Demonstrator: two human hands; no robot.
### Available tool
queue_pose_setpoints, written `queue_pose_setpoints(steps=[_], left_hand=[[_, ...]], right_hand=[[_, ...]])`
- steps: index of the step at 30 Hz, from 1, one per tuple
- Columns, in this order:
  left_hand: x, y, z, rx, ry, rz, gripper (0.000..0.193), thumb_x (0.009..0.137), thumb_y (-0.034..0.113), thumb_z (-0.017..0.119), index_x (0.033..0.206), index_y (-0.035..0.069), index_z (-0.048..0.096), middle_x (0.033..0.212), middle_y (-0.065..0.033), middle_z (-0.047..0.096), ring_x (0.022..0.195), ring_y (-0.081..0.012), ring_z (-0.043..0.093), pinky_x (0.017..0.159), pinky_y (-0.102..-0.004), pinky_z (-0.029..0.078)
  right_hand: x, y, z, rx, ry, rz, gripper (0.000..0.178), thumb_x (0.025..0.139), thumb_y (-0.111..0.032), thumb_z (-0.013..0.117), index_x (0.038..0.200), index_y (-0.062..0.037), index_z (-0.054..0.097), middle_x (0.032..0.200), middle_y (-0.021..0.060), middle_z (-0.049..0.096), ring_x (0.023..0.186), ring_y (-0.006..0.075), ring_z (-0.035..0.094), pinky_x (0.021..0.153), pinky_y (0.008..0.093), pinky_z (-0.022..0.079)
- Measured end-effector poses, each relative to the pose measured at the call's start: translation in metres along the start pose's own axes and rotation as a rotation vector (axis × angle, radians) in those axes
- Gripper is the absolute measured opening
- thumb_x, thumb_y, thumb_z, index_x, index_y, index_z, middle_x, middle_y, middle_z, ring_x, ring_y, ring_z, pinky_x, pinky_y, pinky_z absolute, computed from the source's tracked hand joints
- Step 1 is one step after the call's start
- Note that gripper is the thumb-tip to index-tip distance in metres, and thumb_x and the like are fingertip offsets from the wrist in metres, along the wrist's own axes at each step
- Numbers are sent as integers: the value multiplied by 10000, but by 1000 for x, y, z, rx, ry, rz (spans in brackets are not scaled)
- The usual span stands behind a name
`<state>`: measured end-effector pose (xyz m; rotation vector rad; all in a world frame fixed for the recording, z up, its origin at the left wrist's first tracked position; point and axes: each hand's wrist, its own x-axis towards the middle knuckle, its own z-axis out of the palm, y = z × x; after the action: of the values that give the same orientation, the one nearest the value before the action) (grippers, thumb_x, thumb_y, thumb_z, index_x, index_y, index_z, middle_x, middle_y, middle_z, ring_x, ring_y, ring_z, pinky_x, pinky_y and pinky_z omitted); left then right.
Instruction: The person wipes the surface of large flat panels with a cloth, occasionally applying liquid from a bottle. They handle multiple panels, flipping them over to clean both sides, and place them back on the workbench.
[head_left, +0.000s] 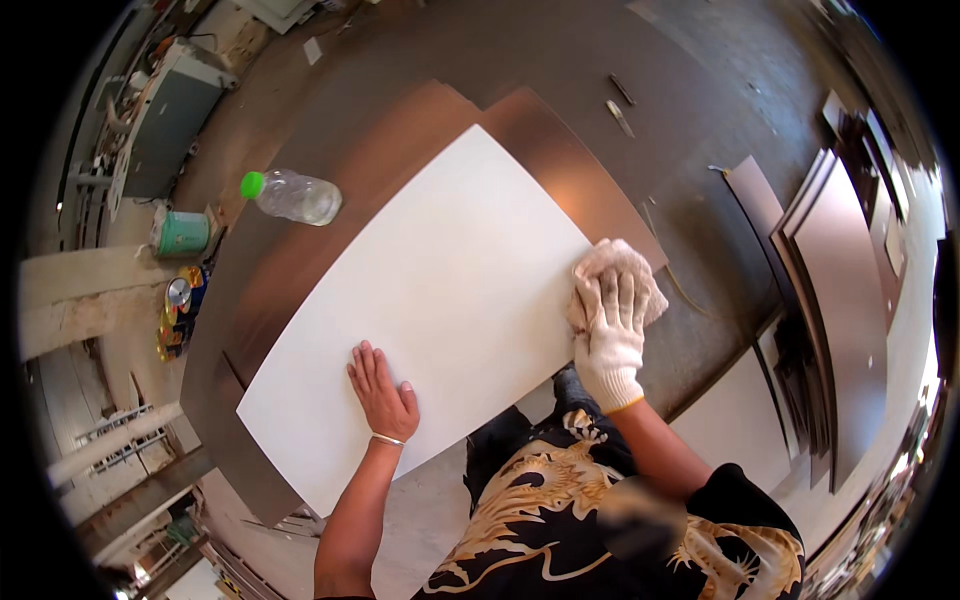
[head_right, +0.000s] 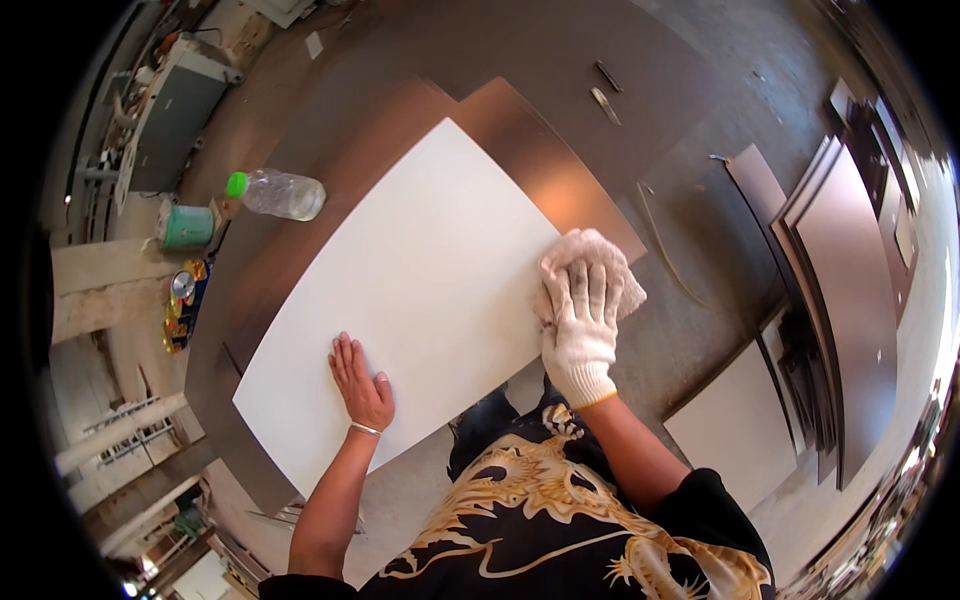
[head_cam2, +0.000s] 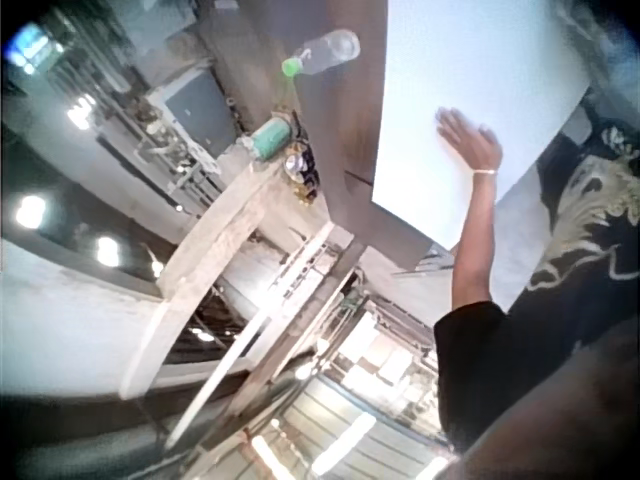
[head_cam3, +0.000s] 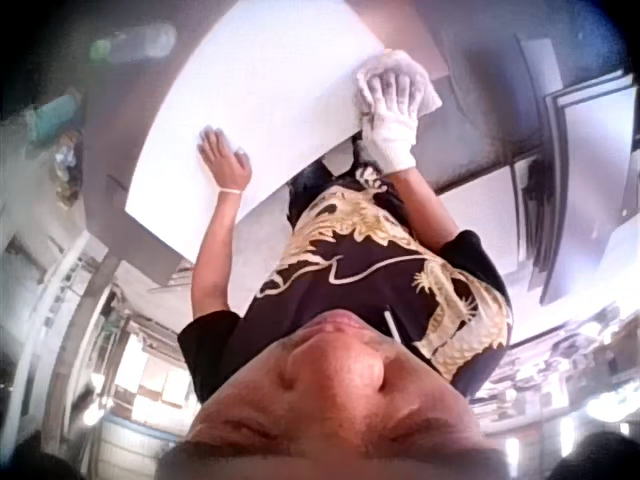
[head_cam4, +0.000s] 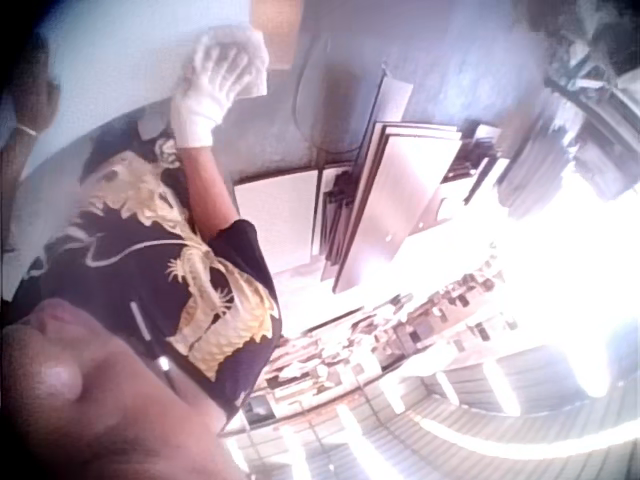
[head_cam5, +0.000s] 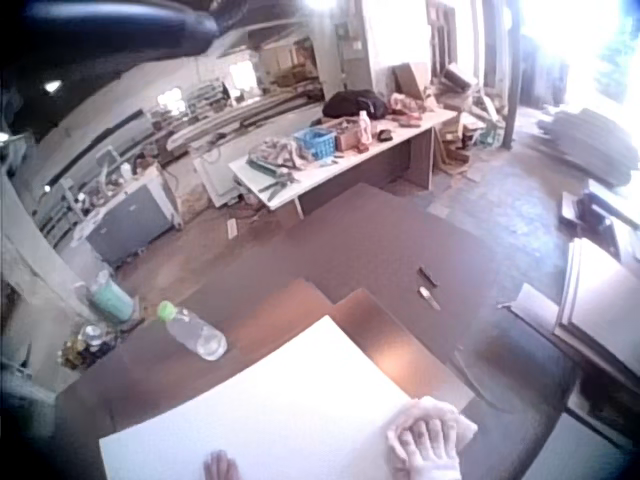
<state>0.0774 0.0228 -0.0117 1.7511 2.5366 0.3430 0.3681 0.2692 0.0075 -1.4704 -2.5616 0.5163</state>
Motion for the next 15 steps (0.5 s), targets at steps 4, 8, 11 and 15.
queue_pose_setpoints(steps=[4, 8, 11, 15], left_hand=[[-2, 3, -3, 1, -30, -42, 698, 954, 236, 481, 1544, -104, 331, 1667, -314, 251, 1556, -508, 196, 1258, -644, 88], [-1, 3, -6, -7, -82, -81, 715, 896, 263, 538, 1485, -121, 411, 1656, -332, 252, 1560, -512, 170, 1255, -669, 83], [7, 6, -4, -27, -57, -60, 714, 886, 260, 560, 1481, -112, 425, 1659, -325, 250, 1562, -503, 173, 1255, -675, 87], [2, 7, -6, -73, -55, -101, 693, 882, 253, 564, 1474, -85, 435, 1643, -328, 266, 1549, -512, 190, 1245, -686, 106]], right_hand=[[8, 4, 1, -41, -68, -233, 712, 818, -236, 672, 1499, -74, 540, 1602, 184, 454, 1553, 416, 279, 1300, 582, 104], [131, -37, 3, -51, 28, -435, 578, 900, -210, 606, 1459, -68, 572, 1567, 209, 485, 1517, 415, 335, 1281, 550, 183], [224, -86, 30, -136, 90, -392, 544, 981, -239, 520, 1505, -96, 542, 1615, 128, 459, 1555, 363, 288, 1292, 469, 186], [197, -221, 69, -55, -113, -610, 544, 996, -308, 528, 1528, -193, 523, 1657, 88, 404, 1582, 300, 251, 1283, 563, 109]])
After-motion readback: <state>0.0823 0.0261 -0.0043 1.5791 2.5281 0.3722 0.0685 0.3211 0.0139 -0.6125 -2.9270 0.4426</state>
